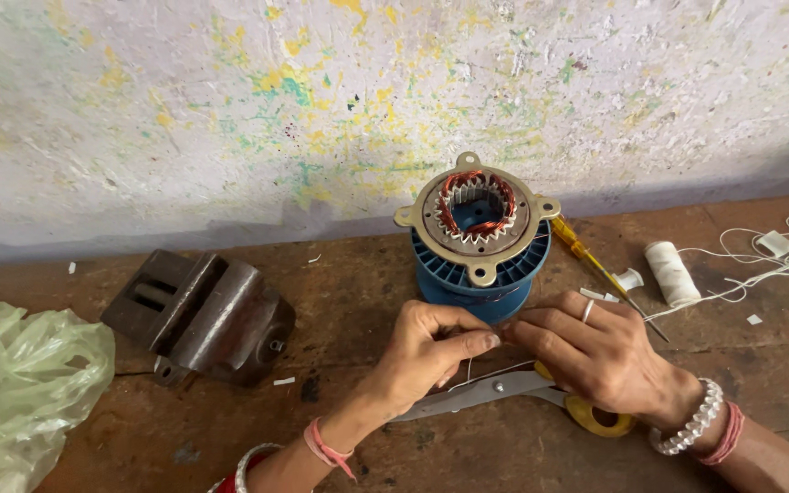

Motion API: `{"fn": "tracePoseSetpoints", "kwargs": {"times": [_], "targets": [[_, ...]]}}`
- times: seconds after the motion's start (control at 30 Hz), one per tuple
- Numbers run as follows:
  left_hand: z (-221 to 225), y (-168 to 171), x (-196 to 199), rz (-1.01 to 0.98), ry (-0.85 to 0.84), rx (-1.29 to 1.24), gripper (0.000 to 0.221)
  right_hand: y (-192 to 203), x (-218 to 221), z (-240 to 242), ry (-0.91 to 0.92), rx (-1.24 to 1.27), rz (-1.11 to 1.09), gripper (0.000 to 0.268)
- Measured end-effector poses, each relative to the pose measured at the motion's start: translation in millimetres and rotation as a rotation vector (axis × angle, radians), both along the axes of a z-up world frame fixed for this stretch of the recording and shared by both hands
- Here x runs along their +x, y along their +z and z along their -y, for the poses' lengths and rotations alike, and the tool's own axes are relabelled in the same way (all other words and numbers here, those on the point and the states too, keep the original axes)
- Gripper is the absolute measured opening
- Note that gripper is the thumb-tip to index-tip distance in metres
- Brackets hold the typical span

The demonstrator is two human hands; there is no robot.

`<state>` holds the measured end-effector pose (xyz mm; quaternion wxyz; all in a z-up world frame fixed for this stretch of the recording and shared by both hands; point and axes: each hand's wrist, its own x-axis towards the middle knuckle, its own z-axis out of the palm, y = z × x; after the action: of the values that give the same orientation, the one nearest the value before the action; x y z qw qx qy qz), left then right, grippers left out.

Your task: The person ties white thread around the copper windings of a blue motor stator to secure them. They use scissors to cut the thread and a yellow-handled tool to adjust the windings. The person works methodically, ensuring the windings are held in place.

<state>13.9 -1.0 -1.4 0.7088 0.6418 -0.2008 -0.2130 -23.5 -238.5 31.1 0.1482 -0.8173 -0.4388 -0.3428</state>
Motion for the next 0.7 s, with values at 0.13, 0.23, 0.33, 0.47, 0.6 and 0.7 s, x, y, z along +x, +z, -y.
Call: {"fn": "tracePoseSetpoints", "kwargs": {"times": [0.13,0.23,0.33,0.47,0.6,0.7], "targets": [[-2.1,7.3,-5.8,0.729,0.167,0.222,0.008,-17.7,2.0,-6.7,-0.035,0.254,-0.335,0.017],[-8.8,14.8,-7.3,1.342,0.234,0.282,0.007,-34.1,-0.1,-9.8,-0.06,0.635,-0.94,0.018],[-15.7,19.1,-9.7,1.572,0.221,0.35,0.007,-42.6,6.2,-6.4,0.033,0.921,-1.466,0.02],[-7.8,15.1,-9.8,1.273,0.195,0.257,0.004,-42.0,13.0,2.2,0.004,0.881,-1.514,0.02],[-2.6,11.4,-9.8,0.473,0.26,0.191,0.009,-32.2,10.0,1.3,-0.059,0.764,-1.086,0.023],[-1.5,10.3,-7.7,0.396,0.3,0.173,0.009,-18.9,-2.9,4.2,-0.137,0.368,-0.594,0.039]]}}
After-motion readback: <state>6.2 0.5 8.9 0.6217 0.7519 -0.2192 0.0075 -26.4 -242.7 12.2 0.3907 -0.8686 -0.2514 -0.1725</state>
